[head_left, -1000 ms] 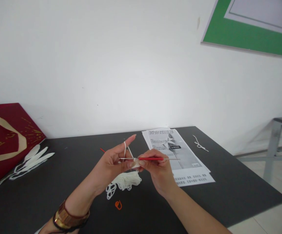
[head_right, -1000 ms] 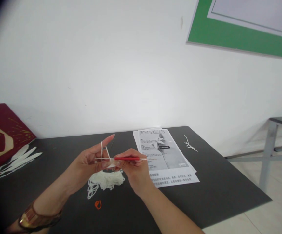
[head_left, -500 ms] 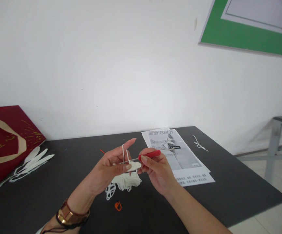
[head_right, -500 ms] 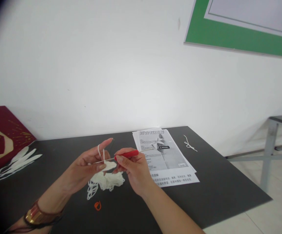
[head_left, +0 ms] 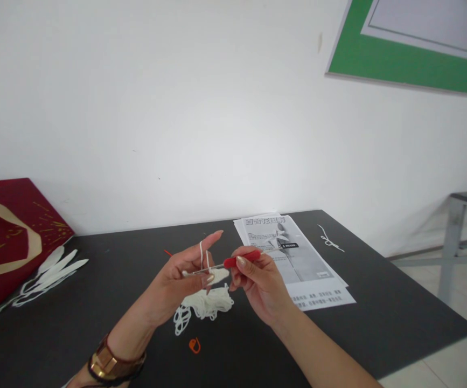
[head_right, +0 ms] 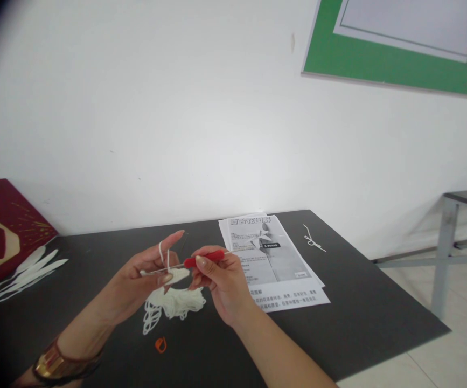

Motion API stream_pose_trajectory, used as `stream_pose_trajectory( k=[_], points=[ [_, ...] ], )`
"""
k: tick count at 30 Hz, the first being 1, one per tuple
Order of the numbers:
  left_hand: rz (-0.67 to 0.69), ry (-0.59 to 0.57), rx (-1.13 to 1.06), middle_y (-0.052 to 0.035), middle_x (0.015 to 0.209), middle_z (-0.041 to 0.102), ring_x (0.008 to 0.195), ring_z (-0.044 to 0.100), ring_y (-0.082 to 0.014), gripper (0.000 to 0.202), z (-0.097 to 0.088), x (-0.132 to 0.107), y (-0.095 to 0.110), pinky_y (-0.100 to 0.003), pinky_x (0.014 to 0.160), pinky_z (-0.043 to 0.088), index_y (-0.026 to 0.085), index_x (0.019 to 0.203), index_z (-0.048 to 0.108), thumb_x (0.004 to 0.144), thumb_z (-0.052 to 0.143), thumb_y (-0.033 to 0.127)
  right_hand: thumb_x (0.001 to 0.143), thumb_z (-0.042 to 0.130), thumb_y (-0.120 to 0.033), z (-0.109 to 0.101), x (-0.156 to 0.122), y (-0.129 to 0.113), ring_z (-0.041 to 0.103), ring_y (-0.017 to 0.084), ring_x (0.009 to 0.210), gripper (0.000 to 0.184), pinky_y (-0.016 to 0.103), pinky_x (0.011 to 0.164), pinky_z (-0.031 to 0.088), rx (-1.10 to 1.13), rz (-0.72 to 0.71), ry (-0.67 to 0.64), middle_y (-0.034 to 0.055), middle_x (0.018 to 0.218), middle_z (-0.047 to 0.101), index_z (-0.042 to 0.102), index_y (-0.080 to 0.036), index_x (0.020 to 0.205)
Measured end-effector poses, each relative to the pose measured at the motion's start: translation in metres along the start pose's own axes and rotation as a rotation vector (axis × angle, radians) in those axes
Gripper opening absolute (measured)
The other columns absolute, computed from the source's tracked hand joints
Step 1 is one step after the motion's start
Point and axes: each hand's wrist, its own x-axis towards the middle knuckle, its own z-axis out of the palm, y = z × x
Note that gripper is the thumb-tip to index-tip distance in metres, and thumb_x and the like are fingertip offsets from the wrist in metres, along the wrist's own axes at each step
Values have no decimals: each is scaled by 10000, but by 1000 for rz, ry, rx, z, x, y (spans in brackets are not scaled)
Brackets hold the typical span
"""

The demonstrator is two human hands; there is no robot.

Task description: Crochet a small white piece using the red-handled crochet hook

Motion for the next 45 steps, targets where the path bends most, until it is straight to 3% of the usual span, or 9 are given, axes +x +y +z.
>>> stream_pose_trajectory(
  k=[11,18,24,28,33,39,45],
  points=[
    [70,85,-11,27,797,597,687,559,-99,526,3,2,-7,-248,689,441,376,1286,568,815,679,172,770,735,-303,-3,4,0,624,85,490,175,179,481,571,40,7,23,10,636,718,725,-138,825],
    [12,62,31,31,760,582,692,532,-114,507,12,2,-6,-257,671,434,380,1259,594,790,715,229,641,833,-230,-2,2,5,637,106,562,208,188,480,553,-122,9,49,3,683,722,723,-157,801],
    [-13,54,77,22,782,605,737,544,-123,500,10,5,-6,-249,698,425,367,1264,593,796,712,239,677,811,-230,-3,1,6,658,118,588,169,202,517,547,-198,33,10,-1,692,710,724,-162,804],
    [-15,38,44,25,769,594,714,557,-130,530,10,6,-7,-260,683,440,366,1297,560,800,706,257,686,803,-229,-4,2,7,653,92,624,124,187,548,540,-209,9,7,-12,823,694,726,-163,758],
    [-21,69,108,23,725,598,717,553,-132,523,13,6,-1,-248,689,447,302,1281,591,780,724,234,695,796,-242,-6,3,10,642,105,541,146,210,526,544,-163,58,-9,-4,641,709,732,-167,801],
    [-36,54,119,5,688,652,713,623,-170,562,13,9,5,-317,738,487,203,1348,519,813,681,254,660,818,-231,-4,2,11,659,121,531,134,222,544,534,-135,-42,37,-5,613,713,734,-169,745],
    [8,28,223,5,658,605,649,559,-153,512,9,6,8,-300,670,466,182,1342,529,846,627,265,657,822,-201,-5,1,10,660,118,593,114,227,597,550,-172,-166,48,-4,689,730,745,-188,741]
  ],
)
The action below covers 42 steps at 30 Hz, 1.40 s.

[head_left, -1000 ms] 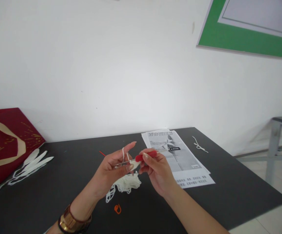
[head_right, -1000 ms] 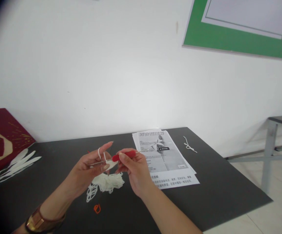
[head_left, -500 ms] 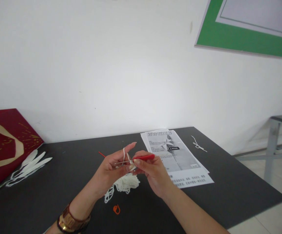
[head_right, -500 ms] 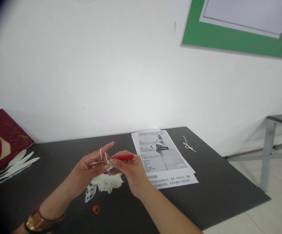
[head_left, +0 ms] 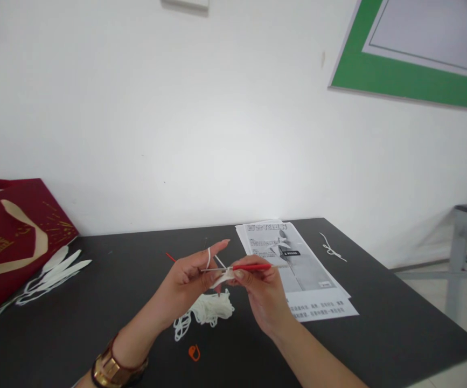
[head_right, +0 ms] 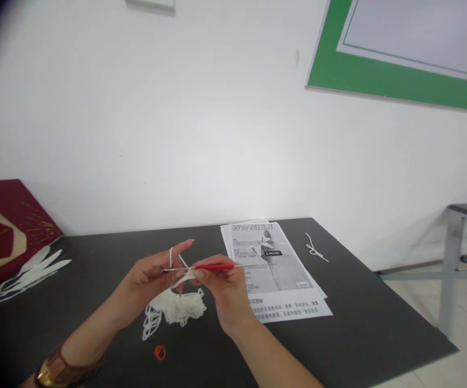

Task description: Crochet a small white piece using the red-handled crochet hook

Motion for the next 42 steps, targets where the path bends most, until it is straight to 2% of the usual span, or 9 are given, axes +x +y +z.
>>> stream_pose_trajectory(
  k=[4,9,12,17,23,26,30,37,42],
  points=[
    [41,3,73,-38,741,617,660,506,-154,448,-10,1,0,-286,622,436,195,1283,602,839,612,260,656,820,-185,-2,2,-2,654,112,593,110,217,597,549,-10,-44,7,-7,691,729,748,-194,738],
    [194,-42,187,-81,1035,582,831,515,-188,438,-17,1,2,-287,670,442,271,1255,624,818,644,265,669,803,-162,-2,2,-3,640,126,598,100,248,589,535,-75,-59,-59,-7,701,717,747,-210,736],
    [136,-70,192,-50,925,608,811,535,-185,528,-11,-2,1,-311,715,447,276,1339,538,824,650,247,687,793,-163,-3,1,-2,630,130,609,84,251,592,518,-140,-70,-80,-8,686,704,746,-216,733],
    [29,-72,102,-16,724,648,675,572,-178,588,-1,-2,-1,-309,652,450,223,1377,493,814,661,242,702,785,-166,-4,0,1,644,151,616,76,273,589,519,-200,-63,-105,-3,684,698,745,-213,746],
    [-49,23,-71,-35,715,694,736,637,-217,578,4,2,2,-342,706,482,179,1313,563,760,715,245,709,781,-180,0,0,0,661,145,596,68,272,590,530,-91,-41,-107,-4,692,712,741,-207,755],
    [-4,101,-102,-18,694,666,721,611,-196,472,8,0,-2,-328,713,472,229,1234,640,767,710,233,689,798,-185,2,-1,0,659,128,593,85,239,585,525,-63,-11,-75,-1,687,721,741,-196,752],
    [76,178,-229,12,702,627,674,542,-141,506,13,-2,-11,-275,677,440,297,1256,619,771,697,175,685,806,-226,4,-2,2,637,117,544,103,226,547,522,-59,46,-21,4,639,710,742,-179,751],
    [-15,200,-474,-14,822,682,609,515,-107,689,16,0,-12,-219,547,366,288,1300,577,661,638,36,660,821,-240,5,2,3,623,107,581,166,195,479,553,131,130,18,-3,720,710,749,-185,799],
    [10,126,-566,-32,789,700,745,597,-174,725,16,-1,-11,-272,645,420,276,1341,533,656,620,55,684,804,-234,2,3,1,591,85,515,175,185,475,573,212,251,-37,3,648,701,741,-157,828]
  ],
)
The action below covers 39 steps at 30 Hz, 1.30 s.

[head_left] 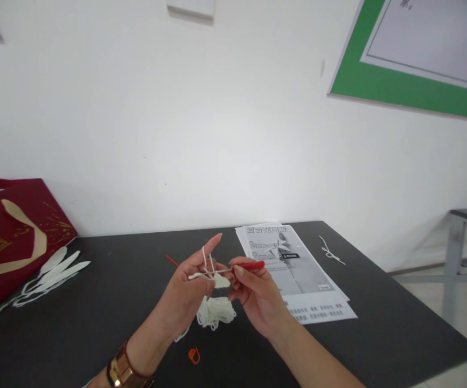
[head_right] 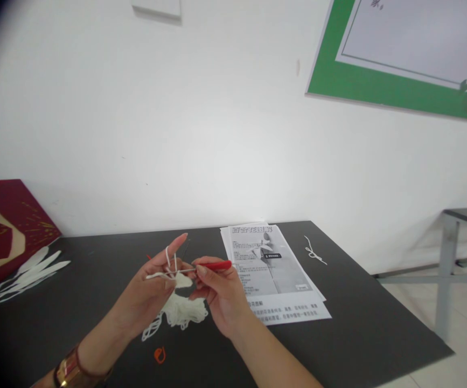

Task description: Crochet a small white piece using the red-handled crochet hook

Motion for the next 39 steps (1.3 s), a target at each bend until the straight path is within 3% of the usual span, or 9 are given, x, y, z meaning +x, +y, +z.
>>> stream_pose_trajectory(
  k=[5,10,16,22,29,35,39],
  points=[
    [-2,-67,-87,-51,803,719,792,614,-190,682,-2,-1,1,-300,723,455,255,1316,563,657,633,93,767,722,-339,1,-2,-4,589,99,535,244,217,488,594,28,48,-55,22,648,687,742,-120,874],
    [9,-45,-113,-40,732,705,752,614,-188,690,-1,-1,3,-295,698,456,226,1292,587,620,621,75,726,780,-294,1,-2,-2,563,80,501,196,188,472,568,9,-1,-35,-12,602,656,736,-147,847],
    [-13,-35,-172,-22,703,681,714,601,-173,672,2,-1,5,-292,706,448,221,1272,604,614,618,87,707,801,-297,0,-2,0,584,75,498,208,168,478,558,43,40,-26,-7,610,674,732,-149,838],
    [32,-25,-82,-11,681,637,655,541,-132,696,0,-2,6,-255,668,407,226,1303,577,625,660,93,716,795,-272,0,-1,1,604,82,524,198,184,513,584,56,27,17,-2,645,696,726,-150,856],
    [78,-43,140,-11,742,596,610,467,-100,659,-11,-1,6,-193,502,359,267,1361,509,738,680,135,705,803,-270,2,-2,-1,600,75,530,191,189,536,597,84,8,68,-8,645,693,730,-151,835],
    [124,-73,277,5,745,569,587,475,-95,665,-14,-2,10,-206,510,393,291,1385,473,770,692,168,728,778,-298,5,-5,-4,608,90,529,170,209,548,582,-70,-114,74,-10,619,678,733,-167,826],
    [140,-3,369,17,754,582,587,503,-92,692,-12,0,9,-215,541,423,308,1391,460,762,710,164,797,708,-266,5,-13,-4,654,127,619,89,245,596,573,-371,-365,88,14,725,716,744,-206,850]
  ],
)
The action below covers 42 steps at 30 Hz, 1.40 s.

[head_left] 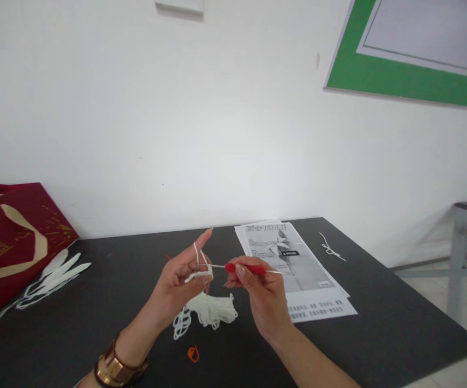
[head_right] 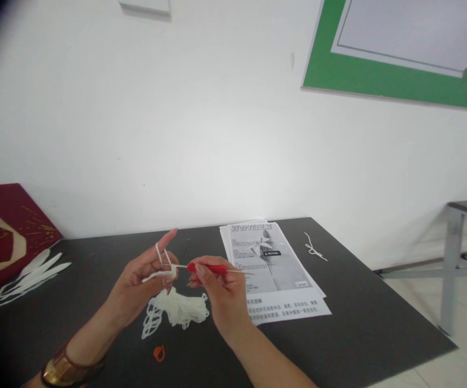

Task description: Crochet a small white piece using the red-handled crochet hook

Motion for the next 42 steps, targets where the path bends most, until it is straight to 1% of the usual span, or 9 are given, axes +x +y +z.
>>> stream_pose_trajectory(
  k=[4,6,14,16,22,27,30,35,42],
  points=[
    [10,74,-99,19,769,604,617,517,-93,703,8,0,-3,-223,591,448,319,1411,421,782,689,158,838,626,-128,-2,-9,-2,669,159,711,202,269,635,539,-371,-396,-91,42,810,716,733,-235,973],
    [21,106,-160,19,767,613,617,517,-90,686,12,-1,-5,-221,594,451,318,1394,449,776,691,143,838,609,-96,-3,-12,-1,667,167,732,249,277,634,531,-430,-477,-110,54,833,708,722,-232,1012],
    [94,46,-170,10,730,607,607,521,-107,602,9,-1,-11,-231,552,450,332,1339,522,786,684,157,836,662,-265,0,-3,4,635,129,609,96,252,542,571,-12,-106,34,19,752,686,735,-212,868],
    [94,33,-128,10,746,610,616,530,-111,611,7,0,-13,-243,573,446,341,1348,508,794,678,148,831,666,-265,0,-2,3,640,132,614,92,257,545,578,-24,-88,36,21,761,689,735,-213,862],
    [67,158,-165,29,672,590,623,533,-117,617,19,-2,-9,-257,646,429,306,1374,480,808,653,132,844,574,-58,-6,-10,0,650,173,773,339,286,649,546,-534,-555,-142,72,886,676,692,-253,1095],
    [-44,142,-426,14,632,584,594,516,-115,664,26,-7,2,-241,627,425,252,1396,462,771,621,95,824,542,10,-10,-14,3,637,200,853,490,320,694,555,-598,-700,-223,97,986,662,635,-276,1211],
    [-82,110,-564,-5,624,595,606,517,-121,717,25,-8,7,-225,615,419,246,1405,449,728,605,70,846,561,-26,-7,-16,4,658,193,868,421,311,710,578,-451,-594,-207,77,1021,677,674,-297,1148],
    [-93,24,-659,-7,541,554,596,503,-133,725,22,-10,15,-232,627,427,251,1373,498,677,584,65,876,612,-189,4,-15,6,688,179,827,190,264,611,616,33,-191,-176,46,936,709,733,-275,995],
    [57,-32,-408,-23,691,618,585,493,-124,625,13,-9,14,-215,507,402,326,1339,527,757,643,129,830,685,-281,4,-9,0,691,147,723,129,232,578,605,204,-11,-139,36,821,740,748,-222,926]
  ],
)
